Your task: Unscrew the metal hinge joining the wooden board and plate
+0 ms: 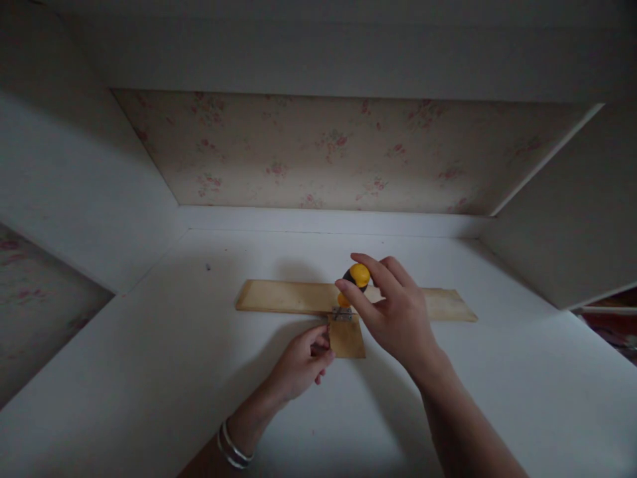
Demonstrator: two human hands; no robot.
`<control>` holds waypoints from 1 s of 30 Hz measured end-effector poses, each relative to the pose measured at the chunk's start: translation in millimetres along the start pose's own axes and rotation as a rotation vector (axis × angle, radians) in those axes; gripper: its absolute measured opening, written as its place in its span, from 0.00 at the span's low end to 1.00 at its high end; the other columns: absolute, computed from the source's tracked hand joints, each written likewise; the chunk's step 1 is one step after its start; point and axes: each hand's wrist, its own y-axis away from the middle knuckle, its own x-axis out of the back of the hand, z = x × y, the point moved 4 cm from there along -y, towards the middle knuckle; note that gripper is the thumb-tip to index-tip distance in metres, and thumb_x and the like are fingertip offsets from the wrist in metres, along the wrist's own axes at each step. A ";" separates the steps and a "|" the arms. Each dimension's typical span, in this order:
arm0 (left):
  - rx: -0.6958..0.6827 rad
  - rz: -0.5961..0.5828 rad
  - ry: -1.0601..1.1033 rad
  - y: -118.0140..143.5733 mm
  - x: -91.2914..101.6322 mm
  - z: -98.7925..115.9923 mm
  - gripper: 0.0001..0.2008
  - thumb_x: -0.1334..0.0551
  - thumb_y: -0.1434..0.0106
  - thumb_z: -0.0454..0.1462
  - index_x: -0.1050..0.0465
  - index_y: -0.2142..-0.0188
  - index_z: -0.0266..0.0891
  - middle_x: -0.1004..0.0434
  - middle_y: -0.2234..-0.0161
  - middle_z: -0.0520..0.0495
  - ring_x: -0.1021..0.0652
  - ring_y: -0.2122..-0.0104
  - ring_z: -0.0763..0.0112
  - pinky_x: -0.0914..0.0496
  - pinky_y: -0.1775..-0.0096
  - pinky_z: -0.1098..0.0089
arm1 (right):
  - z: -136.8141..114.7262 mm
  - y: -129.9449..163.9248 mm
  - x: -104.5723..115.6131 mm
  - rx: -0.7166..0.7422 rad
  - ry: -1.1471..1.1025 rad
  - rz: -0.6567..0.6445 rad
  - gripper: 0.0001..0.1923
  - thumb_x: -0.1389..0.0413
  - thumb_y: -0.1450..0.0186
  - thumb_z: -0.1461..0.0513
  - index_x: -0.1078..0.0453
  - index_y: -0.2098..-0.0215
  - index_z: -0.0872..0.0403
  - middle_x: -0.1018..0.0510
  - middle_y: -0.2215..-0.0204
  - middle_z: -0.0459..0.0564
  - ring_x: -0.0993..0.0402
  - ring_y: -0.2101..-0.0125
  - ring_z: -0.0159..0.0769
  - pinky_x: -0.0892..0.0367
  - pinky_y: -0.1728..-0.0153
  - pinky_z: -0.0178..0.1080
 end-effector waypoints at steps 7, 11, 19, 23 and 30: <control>0.004 0.007 0.001 -1.2 -0.1 -3.3 0.27 0.38 0.42 0.38 0.34 0.43 0.35 0.30 0.64 0.47 0.31 0.78 0.79 0.38 0.81 0.77 | -5.1 -0.6 7.8 0.013 0.124 -0.206 0.17 0.52 0.29 0.52 0.38 0.48 0.53 0.23 0.70 0.49 0.27 0.74 0.35 0.37 0.73 0.37; 0.020 0.022 -0.005 -1.9 -0.2 -5.0 0.27 0.38 0.42 0.39 0.35 0.43 0.36 0.30 0.63 0.47 0.31 0.77 0.80 0.38 0.81 0.78 | -7.2 -1.8 7.7 0.054 0.147 -0.249 0.17 0.56 0.28 0.54 0.41 0.45 0.53 0.23 0.64 0.53 0.26 0.66 0.40 0.33 0.67 0.41; 0.010 0.009 -0.011 -0.3 -0.4 -3.2 0.27 0.39 0.41 0.38 0.36 0.42 0.36 0.31 0.63 0.47 0.31 0.77 0.79 0.38 0.81 0.76 | -8.1 -2.2 8.3 0.133 0.140 -0.090 0.18 0.51 0.31 0.59 0.36 0.43 0.52 0.27 0.55 0.56 0.28 0.59 0.41 0.29 0.58 0.46; 0.021 0.008 -0.012 0.5 0.0 -1.5 0.28 0.39 0.41 0.38 0.37 0.41 0.35 0.30 0.62 0.46 0.31 0.77 0.79 0.38 0.81 0.76 | -6.5 -2.3 9.5 0.160 0.079 -0.100 0.19 0.50 0.31 0.62 0.36 0.42 0.51 0.27 0.54 0.56 0.28 0.56 0.42 0.29 0.55 0.47; 0.019 0.008 -0.006 -0.2 0.0 -2.0 0.27 0.40 0.41 0.38 0.36 0.42 0.36 0.30 0.62 0.47 0.31 0.77 0.79 0.38 0.80 0.76 | -8.4 -3.3 14.2 0.199 -0.121 -0.236 0.16 0.51 0.31 0.66 0.37 0.45 0.50 0.27 0.50 0.53 0.32 0.47 0.39 0.33 0.48 0.45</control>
